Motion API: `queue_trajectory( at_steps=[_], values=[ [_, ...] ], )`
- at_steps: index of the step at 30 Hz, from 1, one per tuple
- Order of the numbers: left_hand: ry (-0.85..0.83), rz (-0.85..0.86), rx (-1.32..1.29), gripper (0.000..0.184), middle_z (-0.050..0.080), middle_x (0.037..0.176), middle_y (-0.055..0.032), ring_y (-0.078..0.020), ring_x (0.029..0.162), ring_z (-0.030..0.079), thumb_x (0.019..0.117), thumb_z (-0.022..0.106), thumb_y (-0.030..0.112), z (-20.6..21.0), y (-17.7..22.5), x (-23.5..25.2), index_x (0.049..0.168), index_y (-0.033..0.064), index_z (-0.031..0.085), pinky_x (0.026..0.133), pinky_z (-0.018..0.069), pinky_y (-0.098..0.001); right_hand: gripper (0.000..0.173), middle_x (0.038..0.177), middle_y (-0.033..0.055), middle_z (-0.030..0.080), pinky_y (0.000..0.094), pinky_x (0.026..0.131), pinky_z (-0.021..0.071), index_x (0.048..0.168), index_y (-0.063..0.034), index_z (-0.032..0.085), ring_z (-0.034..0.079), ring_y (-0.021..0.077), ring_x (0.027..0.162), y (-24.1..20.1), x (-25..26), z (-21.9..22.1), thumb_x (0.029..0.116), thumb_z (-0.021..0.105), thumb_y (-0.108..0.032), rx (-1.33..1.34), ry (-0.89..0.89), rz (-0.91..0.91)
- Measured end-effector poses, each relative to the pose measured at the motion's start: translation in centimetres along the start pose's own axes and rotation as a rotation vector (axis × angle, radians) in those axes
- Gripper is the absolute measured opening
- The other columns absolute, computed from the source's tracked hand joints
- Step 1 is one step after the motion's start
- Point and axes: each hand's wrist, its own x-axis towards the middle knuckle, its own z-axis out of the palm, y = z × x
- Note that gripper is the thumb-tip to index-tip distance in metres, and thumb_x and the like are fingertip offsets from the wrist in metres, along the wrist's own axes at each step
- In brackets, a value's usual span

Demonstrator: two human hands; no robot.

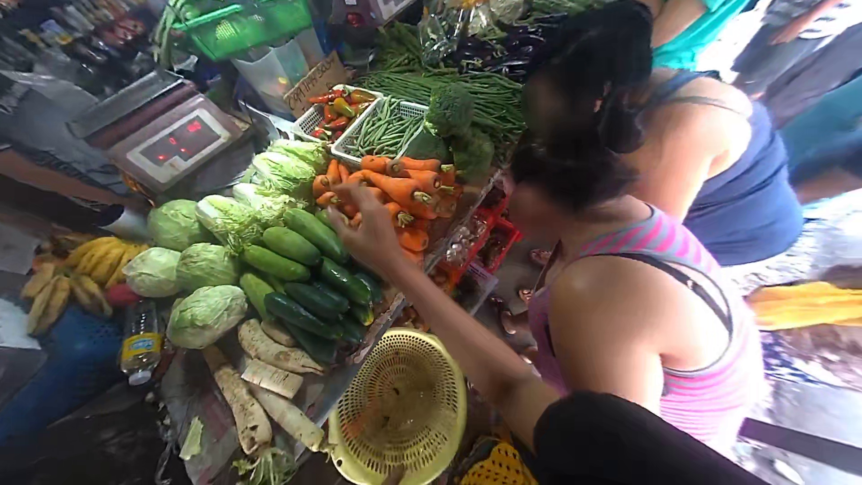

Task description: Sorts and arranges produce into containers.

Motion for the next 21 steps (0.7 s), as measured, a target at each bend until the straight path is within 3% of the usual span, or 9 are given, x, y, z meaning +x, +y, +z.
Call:
queue_trajectory(
  at_steps=[3,5,7,10,12,14,16,18,21],
  values=[
    [0.176,0.134,0.328,0.044,0.063,0.108,-0.0253,-0.032,0.084,0.063,0.0891,0.063,0.004,0.3,1.6,-0.3,0.13,-0.006,0.052,0.067,0.0561,-0.0506,0.037,0.126,0.0118,0.068,0.0431,0.1,0.0575,0.133,-0.0042,0.061,0.067,0.0224,0.116,1.5,-10.2,-1.0,0.0991,0.064,-0.019,0.093,-0.09,0.119],
    [0.204,0.217,0.614,0.048,0.061,0.117,-0.0335,-0.0399,0.094,0.062,0.0934,0.064,0.006,1.2,3.5,-1.1,0.136,-0.0113,0.049,0.077,0.0541,-0.0567,0.037,0.126,0.014,0.068,0.044,0.104,0.0531,0.133,-0.0022,0.061,0.065,0.0246,0.117,2.3,-16.6,-2.9,0.1011,0.059,-0.02,0.069,-0.366,0.231],
    [0.15,0.35,0.872,0.045,0.061,0.124,-0.0345,-0.045,0.11,0.062,0.0969,0.062,0.008,2.2,5.0,-0.8,0.137,-0.0093,0.053,0.092,0.0506,-0.0625,0.042,0.134,0.0165,0.063,0.0475,0.109,0.0474,0.139,-0.0048,0.057,0.06,0.0297,0.126,3.2,-21.5,-5.0,0.1006,0.059,-0.02,-0.01,-0.656,0.328],
    [0.014,0.552,1.275,0.055,0.061,0.139,-0.023,-0.0471,0.127,0.057,0.1003,0.056,0.013,5.7,7.6,-2.0,0.154,0.0178,0.047,0.1,0.0413,-0.0737,0.067,0.158,0.0165,0.044,0.0553,0.119,0.0335,0.154,-0.0113,0.045,0.039,0.0347,0.147,4.8,-25.9,-7.4,0.0939,0.071,-0.02,-0.199,-0.863,0.409],
    [-0.144,0.714,1.455,0.069,0.05,0.156,-0.0043,-0.0398,0.134,0.055,0.0962,0.052,0.002,8.2,9.4,-3.2,0.158,0.0308,0.04,0.099,0.042,-0.0747,0.094,0.171,0.0156,0.021,0.0656,0.122,0.0207,0.164,-0.0157,0.027,0.019,0.0405,0.157,5.5,-27.8,-8.5,0.0857,0.079,-0.014,-0.342,-0.942,0.478],
    [-0.327,0.848,1.618,0.075,0.04,0.162,0.0039,-0.0366,0.133,0.057,0.0904,0.049,-0.008,10.5,11.0,-4.2,0.154,0.0316,0.047,0.097,0.0455,-0.0719,0.113,0.17,0.021,0.018,0.073,0.116,0.0263,0.166,-0.0183,0.02,0.021,0.05,0.153,5.8,-29.8,-9.6,0.0754,0.086,-0.008,-0.392,-0.92,0.625],
    [-0.461,0.868,1.818,0.079,0.038,0.163,0.009,-0.0346,0.127,0.062,0.0893,0.051,-0.008,12.8,12.2,-5.6,0.153,0.0382,0.048,0.092,0.0497,-0.0674,0.117,0.168,0.0254,0.018,0.0696,0.106,0.0415,0.167,-0.0198,0.013,0.033,0.0528,0.146,5.7,-32.1,-10.7,0.0753,0.085,-0.009,-0.411,-0.896,0.825],
    [-0.661,0.844,1.931,0.08,0.036,0.165,0.0062,-0.0335,0.126,0.063,0.0882,0.062,-0.001,14.1,12.8,-6.4,0.155,0.0392,0.044,0.092,0.0525,-0.0644,0.116,0.166,0.0299,0.017,0.0679,0.098,0.0496,0.167,-0.0195,0.009,0.04,0.0567,0.14,5.0,-34.2,-11.8,0.0775,0.081,-0.003,-0.408,-0.85,0.965],
    [-1.192,0.598,1.796,0.09,0.022,0.17,-0.0078,-0.0265,0.15,0.037,0.0835,0.082,0.016,14.7,15.3,-6.2,0.161,0.0216,0.036,0.117,0.0414,-0.0496,0.116,0.168,0.0304,0.012,0.0664,0.099,0.0504,0.167,-0.019,0.01,0.039,0.0583,0.141,2.9,-37.3,-13.7,0.0775,0.081,0.002,-0.384,-0.749,1.001]
  ],
)
